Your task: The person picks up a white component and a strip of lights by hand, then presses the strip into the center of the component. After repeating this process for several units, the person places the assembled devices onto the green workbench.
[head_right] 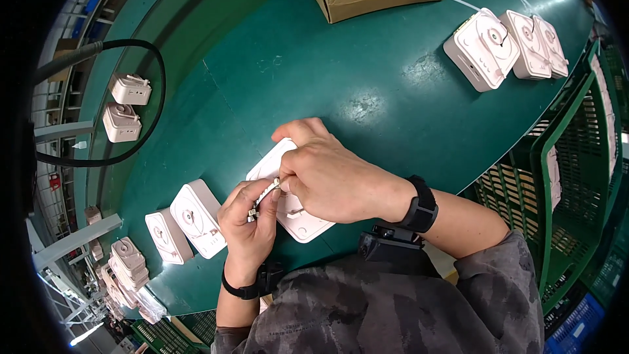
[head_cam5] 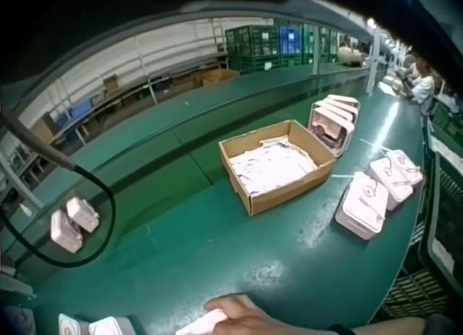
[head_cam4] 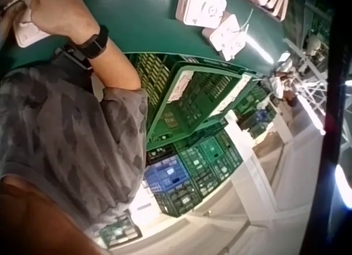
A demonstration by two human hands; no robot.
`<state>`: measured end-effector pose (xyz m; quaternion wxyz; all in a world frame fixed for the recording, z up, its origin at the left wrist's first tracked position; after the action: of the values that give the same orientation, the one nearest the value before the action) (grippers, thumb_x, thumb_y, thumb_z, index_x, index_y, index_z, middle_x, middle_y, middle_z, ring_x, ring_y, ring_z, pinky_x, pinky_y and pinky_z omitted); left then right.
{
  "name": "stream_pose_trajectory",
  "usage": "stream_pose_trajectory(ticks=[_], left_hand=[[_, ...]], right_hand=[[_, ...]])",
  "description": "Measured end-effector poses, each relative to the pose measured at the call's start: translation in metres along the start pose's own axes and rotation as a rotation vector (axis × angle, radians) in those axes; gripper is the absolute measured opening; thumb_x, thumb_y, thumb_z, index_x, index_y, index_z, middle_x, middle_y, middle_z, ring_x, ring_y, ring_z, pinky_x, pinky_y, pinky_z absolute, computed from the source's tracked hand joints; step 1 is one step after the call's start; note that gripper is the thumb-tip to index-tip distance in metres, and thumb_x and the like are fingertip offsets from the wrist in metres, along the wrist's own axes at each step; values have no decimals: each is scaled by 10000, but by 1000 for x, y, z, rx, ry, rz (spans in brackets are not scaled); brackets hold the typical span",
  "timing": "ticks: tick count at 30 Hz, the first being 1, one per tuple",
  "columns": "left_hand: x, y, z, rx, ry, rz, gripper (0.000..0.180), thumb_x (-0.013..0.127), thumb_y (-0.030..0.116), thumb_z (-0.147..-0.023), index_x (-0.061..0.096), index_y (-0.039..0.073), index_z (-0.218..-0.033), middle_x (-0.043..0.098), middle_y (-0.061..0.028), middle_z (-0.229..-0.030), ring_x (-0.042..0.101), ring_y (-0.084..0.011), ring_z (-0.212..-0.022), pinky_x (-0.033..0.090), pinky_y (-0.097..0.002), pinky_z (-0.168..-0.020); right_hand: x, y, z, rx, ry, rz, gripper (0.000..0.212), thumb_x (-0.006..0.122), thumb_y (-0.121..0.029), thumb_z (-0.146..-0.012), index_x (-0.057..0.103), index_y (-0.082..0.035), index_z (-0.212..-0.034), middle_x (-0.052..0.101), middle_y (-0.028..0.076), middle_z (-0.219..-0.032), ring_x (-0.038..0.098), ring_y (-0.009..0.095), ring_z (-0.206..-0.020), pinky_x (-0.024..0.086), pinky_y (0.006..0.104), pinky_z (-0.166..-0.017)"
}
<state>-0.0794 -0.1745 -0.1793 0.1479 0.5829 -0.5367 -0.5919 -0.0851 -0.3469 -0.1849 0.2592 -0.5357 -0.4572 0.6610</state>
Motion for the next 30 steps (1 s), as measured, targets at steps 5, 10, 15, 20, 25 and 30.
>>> stream_pose_trajectory(ticks=[5,10,15,20,25,30], left_hand=[[1,2,1,22,-7,-32,231,755,-50,-846,704,24,-1060,729,-127,-948,709,-232,-764,555,-304,-658],[2,2,3,-2,21,-94,175,746,-17,-885,695,-8,-1052,700,-108,-868,631,-168,-696,497,-277,-629],[0,3,1,-146,-37,-65,153,736,-7,-890,703,2,-1039,734,-140,-935,715,-232,-761,555,-309,-688],[-3,-1,-1,-202,-69,21,126,730,-9,-893,711,-8,-1017,735,-144,-914,718,-227,-768,551,-297,-694],[-4,-1,-4,-213,-92,15,143,729,-20,-880,721,4,-1021,730,-135,-898,714,-227,-757,546,-295,-686],[-4,3,-7,-197,-126,-17,164,731,-29,-865,723,13,-1023,722,-136,-882,711,-239,-747,541,-302,-675]], right_hand=[[-2,1,-2,-49,-13,52,87,636,-49,-898,646,23,-850,483,221,-1412,437,411,-1305,421,442,-1048],[0,2,1,-60,70,-47,95,664,-54,-884,642,23,-834,512,225,-1383,469,413,-1270,440,451,-1025],[6,2,12,-155,255,-2,102,681,-58,-883,631,24,-849,517,229,-1378,505,412,-1232,459,459,-1000],[9,1,16,-186,328,58,82,669,-47,-895,626,23,-885,517,231,-1378,543,399,-1186,475,453,-974],[4,-2,14,-160,275,98,59,649,-25,-894,630,29,-908,525,227,-1360,556,387,-1171,484,446,-965],[-1,-6,10,-165,224,149,48,642,-6,-860,640,30,-893,533,219,-1342,557,381,-1168,481,444,-969]])
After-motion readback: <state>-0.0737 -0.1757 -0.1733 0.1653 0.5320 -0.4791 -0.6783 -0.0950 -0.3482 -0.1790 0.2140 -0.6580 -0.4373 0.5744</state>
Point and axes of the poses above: each hand's wrist, its own z-axis away from the middle knuckle, its own x-axis out of the palm, y = z × x, the point moved 4 cm from there along -z, towards the middle knuckle
